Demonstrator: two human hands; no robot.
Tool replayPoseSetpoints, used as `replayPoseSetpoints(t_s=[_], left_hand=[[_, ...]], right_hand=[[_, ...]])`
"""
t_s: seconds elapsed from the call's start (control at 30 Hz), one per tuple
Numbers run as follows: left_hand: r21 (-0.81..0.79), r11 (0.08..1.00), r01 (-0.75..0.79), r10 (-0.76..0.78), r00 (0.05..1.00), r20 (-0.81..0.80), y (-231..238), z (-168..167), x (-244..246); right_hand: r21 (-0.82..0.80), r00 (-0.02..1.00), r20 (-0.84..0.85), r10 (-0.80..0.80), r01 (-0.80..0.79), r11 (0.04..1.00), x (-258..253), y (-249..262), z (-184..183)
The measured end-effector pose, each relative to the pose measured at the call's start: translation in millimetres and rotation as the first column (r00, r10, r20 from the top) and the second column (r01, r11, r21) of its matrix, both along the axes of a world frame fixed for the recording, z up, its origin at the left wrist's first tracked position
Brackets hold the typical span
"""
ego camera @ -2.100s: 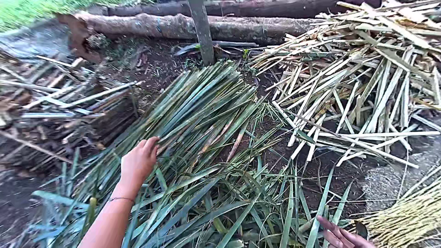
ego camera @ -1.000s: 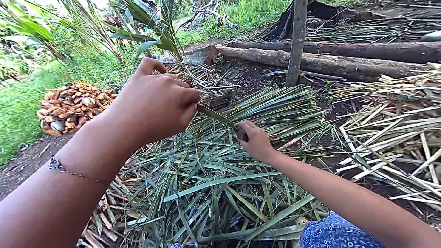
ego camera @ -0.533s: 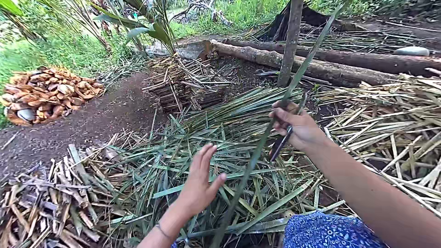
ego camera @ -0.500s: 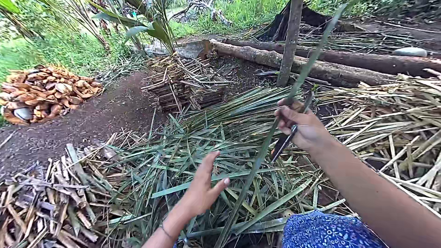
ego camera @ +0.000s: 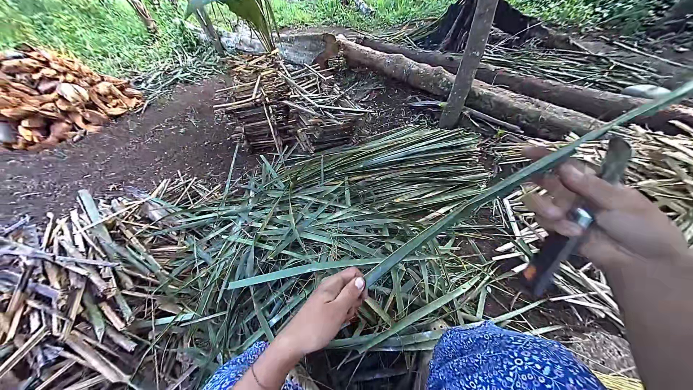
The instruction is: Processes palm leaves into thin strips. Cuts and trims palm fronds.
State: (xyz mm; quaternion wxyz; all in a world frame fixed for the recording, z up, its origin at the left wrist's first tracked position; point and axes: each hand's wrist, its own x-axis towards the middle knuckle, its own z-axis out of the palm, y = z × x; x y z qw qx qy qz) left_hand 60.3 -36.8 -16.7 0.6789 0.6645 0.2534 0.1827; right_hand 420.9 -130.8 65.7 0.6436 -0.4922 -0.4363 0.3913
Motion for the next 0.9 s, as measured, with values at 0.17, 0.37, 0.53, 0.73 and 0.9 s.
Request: replayPoseSetpoints(t_s=[0.17,0.37,0.53,0.73,0.9], left_hand=[[0.128,0.982,-0.137,0.126,0.988,0.089,-4,0,4],[0.091,0.952,-0.293,0.285,0.954,0.088,-9,-2,17],[-0.111,0.948,-0.298,0.315,0.925,0.213,-17,9,31],[-0.298,0.932,-0.206,0.291,0.916,0.275,-32,14,47],[-0.444,0.89,-0.106,0.272,0.904,0.329,-37,16,46]], right_hand=[[-0.072,0.944,0.053,0.325,-0.321,0.944,-13,-58,-34],[0.009,0.99,-0.053,0.129,-0.129,0.992,-28,-74,-57],[-0.017,0.905,-0.038,0.424,-0.425,0.905,-56,-45,-55],[-0.215,0.674,0.504,0.54,-0.507,0.835,-109,10,-53],[-0.161,0.626,0.623,0.468,-0.483,0.861,-117,26,-60]])
